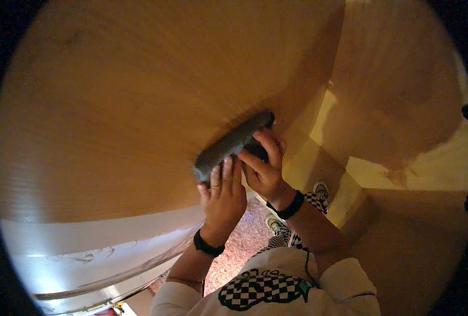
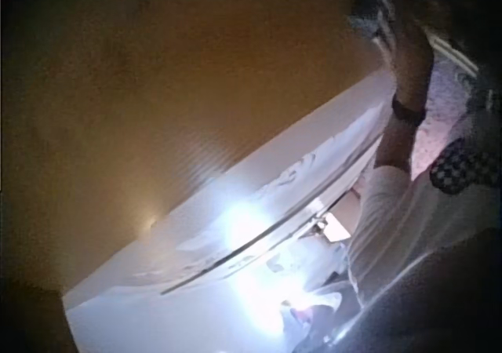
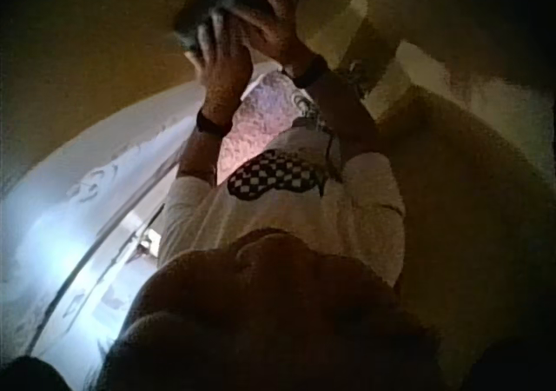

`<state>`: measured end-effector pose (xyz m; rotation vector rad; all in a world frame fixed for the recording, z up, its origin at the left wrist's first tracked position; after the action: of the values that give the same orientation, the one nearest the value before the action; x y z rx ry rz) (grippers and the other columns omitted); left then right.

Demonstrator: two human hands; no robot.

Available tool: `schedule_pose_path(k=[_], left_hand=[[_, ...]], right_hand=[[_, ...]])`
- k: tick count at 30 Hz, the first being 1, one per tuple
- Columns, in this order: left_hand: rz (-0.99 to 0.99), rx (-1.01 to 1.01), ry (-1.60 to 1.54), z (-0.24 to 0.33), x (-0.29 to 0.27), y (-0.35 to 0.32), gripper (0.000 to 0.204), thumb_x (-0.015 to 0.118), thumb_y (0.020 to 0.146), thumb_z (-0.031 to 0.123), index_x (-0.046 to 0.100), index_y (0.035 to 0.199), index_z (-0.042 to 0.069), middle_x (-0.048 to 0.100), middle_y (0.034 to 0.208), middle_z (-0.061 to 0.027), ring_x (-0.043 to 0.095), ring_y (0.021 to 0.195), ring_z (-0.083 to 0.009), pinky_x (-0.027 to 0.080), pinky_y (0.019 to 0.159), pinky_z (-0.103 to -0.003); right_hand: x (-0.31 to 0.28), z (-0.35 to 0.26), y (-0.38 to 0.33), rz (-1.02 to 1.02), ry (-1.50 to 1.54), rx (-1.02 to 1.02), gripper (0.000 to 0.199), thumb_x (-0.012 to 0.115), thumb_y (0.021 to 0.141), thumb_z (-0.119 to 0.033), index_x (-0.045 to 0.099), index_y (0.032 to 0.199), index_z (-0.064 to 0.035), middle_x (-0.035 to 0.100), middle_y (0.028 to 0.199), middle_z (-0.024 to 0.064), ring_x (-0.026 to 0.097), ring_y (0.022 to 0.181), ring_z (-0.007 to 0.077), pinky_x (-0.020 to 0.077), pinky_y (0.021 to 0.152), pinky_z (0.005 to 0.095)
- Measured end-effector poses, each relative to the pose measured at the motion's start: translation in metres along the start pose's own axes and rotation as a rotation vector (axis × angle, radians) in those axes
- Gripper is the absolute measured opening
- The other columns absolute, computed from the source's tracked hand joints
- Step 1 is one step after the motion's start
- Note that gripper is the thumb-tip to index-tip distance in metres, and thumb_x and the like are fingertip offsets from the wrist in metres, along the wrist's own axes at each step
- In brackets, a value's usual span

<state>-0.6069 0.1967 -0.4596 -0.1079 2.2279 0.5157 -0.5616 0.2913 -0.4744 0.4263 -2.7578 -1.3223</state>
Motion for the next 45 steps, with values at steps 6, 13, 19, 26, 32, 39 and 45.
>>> schedule_pose_path(k=[6, 13, 19, 26, 32, 39, 45], left_hand=[[-0.430, 0.106, -0.230, 0.007, 0.075, -0.037, 0.055, 0.047, 0.083, 0.017, 0.039, 0.136, 0.011, 0.030, 0.146, -0.0073, 0.029, 0.132, -0.0260, 0.029, 0.100, -0.053], [-0.023, -0.122, -0.147, -0.050, -0.031, -0.010, 0.047, 0.049, 0.084, 0.021, 0.049, 0.130, 0.009, 0.040, 0.140, -0.0052, 0.035, 0.129, -0.0249, 0.015, 0.104, -0.053], [0.127, -0.187, -0.054, -0.120, -0.090, -0.016, 0.046, 0.050, 0.085, 0.023, 0.049, 0.130, 0.017, 0.040, 0.140, -0.0054, 0.036, 0.128, -0.0317, -0.005, 0.106, -0.056], [-0.216, -0.110, -0.327, -0.068, 0.016, -0.124, 0.054, 0.048, 0.081, 0.017, 0.042, 0.134, 0.011, 0.037, 0.141, -0.0076, 0.035, 0.128, -0.0304, 0.027, 0.102, -0.053], [-0.093, -0.150, -0.236, -0.079, 0.000, -0.123, 0.054, 0.051, 0.080, 0.016, 0.045, 0.133, 0.015, 0.039, 0.140, -0.0039, 0.035, 0.128, -0.0233, 0.023, 0.103, -0.054], [0.229, -0.260, -0.107, -0.149, -0.090, -0.077, 0.050, 0.052, 0.081, 0.018, 0.047, 0.131, 0.013, 0.032, 0.144, -0.0113, 0.023, 0.134, -0.0381, -0.001, 0.106, -0.060], [-0.028, -0.218, -0.188, -0.101, -0.009, -0.128, 0.053, 0.053, 0.080, 0.022, 0.046, 0.132, 0.016, 0.042, 0.134, -0.0088, 0.039, 0.119, -0.0354, 0.025, 0.100, -0.059]], right_hand=[[0.043, 0.031, -0.061, -0.191, -0.004, 0.183, 0.031, 0.060, 0.074, 0.003, 0.062, 0.103, -0.0094, 0.042, 0.123, 0.0147, 0.040, 0.111, 0.0361, 0.0338, 0.094, 0.0459], [0.018, -0.055, 0.022, -0.103, 0.039, -0.011, 0.036, 0.065, 0.075, -0.015, 0.061, 0.110, -0.0142, 0.045, 0.128, 0.0141, 0.040, 0.114, 0.0371, 0.0308, 0.098, 0.0498], [0.030, -0.141, 0.070, -0.123, -0.019, -0.190, 0.037, 0.066, 0.074, -0.015, 0.063, 0.110, -0.0187, 0.047, 0.127, 0.0103, 0.041, 0.112, 0.0357, 0.0328, 0.097, 0.0493], [0.048, -0.107, -0.058, -0.422, -0.188, -0.224, 0.039, 0.065, 0.071, -0.013, 0.063, 0.110, -0.0201, 0.049, 0.122, 0.0093, 0.044, 0.108, 0.0329, 0.0357, 0.095, 0.0465], [0.052, -0.116, -0.059, -0.493, -0.238, -0.266, 0.039, 0.068, 0.068, -0.006, 0.065, 0.106, -0.0174, 0.045, 0.122, 0.0108, 0.042, 0.110, 0.0346, 0.0395, 0.092, 0.0455], [0.050, -0.188, 0.039, -0.201, -0.099, -0.358, 0.038, 0.064, 0.071, -0.015, 0.064, 0.109, -0.0212, 0.050, 0.123, 0.0051, 0.044, 0.106, 0.0316, 0.0375, 0.093, 0.0438], [0.061, -0.143, -0.029, -0.405, -0.153, -0.333, 0.038, 0.064, 0.071, -0.015, 0.065, 0.109, -0.0198, 0.054, 0.115, 0.0056, 0.046, 0.104, 0.0306, 0.0403, 0.093, 0.0433]])
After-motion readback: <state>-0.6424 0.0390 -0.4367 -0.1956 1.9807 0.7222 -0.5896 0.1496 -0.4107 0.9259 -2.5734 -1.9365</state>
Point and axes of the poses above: each hand's wrist, its own y-axis towards the middle knuckle, its own x-axis out of the palm, z = x × y, the point moved 8 cm from there along y, towards the middle knuckle
